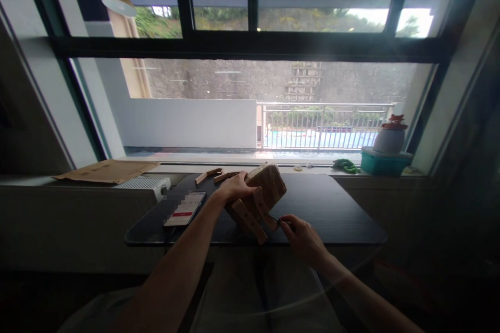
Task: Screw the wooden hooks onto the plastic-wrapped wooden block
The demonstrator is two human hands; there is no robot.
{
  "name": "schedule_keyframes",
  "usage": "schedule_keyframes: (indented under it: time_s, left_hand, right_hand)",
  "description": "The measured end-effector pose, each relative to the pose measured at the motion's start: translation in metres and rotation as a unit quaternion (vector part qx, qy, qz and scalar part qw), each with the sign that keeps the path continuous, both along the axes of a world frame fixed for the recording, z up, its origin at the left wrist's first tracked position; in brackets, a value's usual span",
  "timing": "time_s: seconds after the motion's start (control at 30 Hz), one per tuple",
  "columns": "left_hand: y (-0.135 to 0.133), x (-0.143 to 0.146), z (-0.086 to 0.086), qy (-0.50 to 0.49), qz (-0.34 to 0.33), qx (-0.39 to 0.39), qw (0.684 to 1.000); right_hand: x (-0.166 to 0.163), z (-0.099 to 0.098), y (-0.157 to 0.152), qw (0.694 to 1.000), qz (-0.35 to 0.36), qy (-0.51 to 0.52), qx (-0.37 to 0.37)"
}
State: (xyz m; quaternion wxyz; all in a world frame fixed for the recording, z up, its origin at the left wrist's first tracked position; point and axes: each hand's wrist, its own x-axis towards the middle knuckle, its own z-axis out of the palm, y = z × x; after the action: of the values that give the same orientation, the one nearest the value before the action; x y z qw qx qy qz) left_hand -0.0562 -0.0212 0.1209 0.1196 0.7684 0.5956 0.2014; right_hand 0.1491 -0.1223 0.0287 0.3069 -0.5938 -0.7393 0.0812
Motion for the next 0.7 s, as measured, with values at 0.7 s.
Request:
schedule_keyframes:
  time_s: [0.7]
  left_hand:
    - [0.001,0.000,0.000,-0.003,-0.006,0.001,1.000]
  right_hand:
    - [-0.010,-0.014,0.005,0.995,0.021,0.080,0.050]
